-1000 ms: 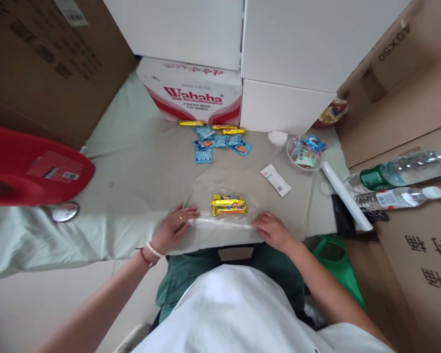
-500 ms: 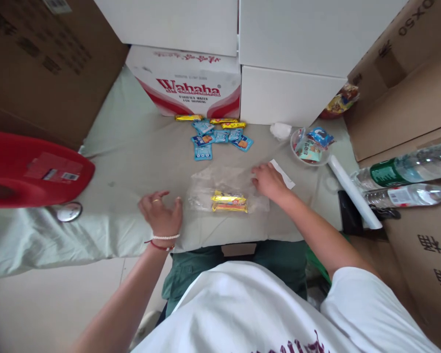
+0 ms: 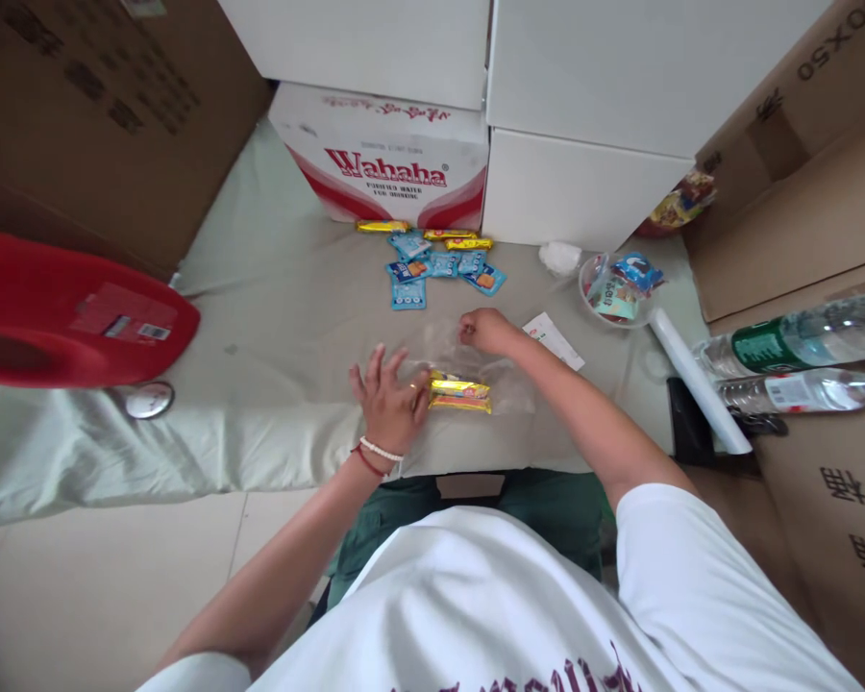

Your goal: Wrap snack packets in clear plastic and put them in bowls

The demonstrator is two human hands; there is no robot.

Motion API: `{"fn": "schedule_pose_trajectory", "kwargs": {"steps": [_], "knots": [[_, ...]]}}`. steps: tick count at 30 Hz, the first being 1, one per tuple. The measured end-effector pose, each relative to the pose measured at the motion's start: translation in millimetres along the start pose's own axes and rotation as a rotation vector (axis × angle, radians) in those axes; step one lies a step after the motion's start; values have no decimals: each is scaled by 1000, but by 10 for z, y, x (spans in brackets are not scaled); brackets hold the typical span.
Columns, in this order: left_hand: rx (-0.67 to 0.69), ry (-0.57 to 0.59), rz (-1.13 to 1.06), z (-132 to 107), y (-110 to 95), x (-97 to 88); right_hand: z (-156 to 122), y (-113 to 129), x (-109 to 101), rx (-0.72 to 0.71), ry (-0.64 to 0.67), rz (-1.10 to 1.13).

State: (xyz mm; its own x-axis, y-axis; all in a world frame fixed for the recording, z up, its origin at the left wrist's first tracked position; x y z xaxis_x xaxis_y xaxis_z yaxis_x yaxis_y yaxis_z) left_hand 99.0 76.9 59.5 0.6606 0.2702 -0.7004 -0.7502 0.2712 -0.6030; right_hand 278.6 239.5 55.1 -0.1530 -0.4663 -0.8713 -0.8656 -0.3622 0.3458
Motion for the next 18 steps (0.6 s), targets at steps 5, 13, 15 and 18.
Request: {"fn": "schedule_pose_trajectory", "kwargs": {"steps": [5, 13, 15, 18], "knots": [[-262, -98, -349, 210, 408, 106, -55, 49, -64, -91, -76, 116], [-555, 232, -326, 534, 686, 270, -396, 218, -138, -345, -211, 103], [-569, 320, -325, 572, 763, 259, -599, 302, -78, -437, -203, 44], [-596, 343, -440, 542, 918, 182, -889, 444, 146, -510, -62, -85]]}}
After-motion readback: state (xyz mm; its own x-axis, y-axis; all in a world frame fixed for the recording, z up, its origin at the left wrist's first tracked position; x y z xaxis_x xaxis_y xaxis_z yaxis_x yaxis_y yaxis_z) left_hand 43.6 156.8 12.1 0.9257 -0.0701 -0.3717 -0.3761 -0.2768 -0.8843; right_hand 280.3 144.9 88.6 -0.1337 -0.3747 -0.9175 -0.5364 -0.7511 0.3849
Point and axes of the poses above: each hand's wrist, its own z-axis towards the middle knuckle, its own x-axis out of the palm, y = z × x, the point moved 5 cm from there along z, towards the middle knuckle, and after that the axes turned 11 degrees about -z, right-handed, at the moved point
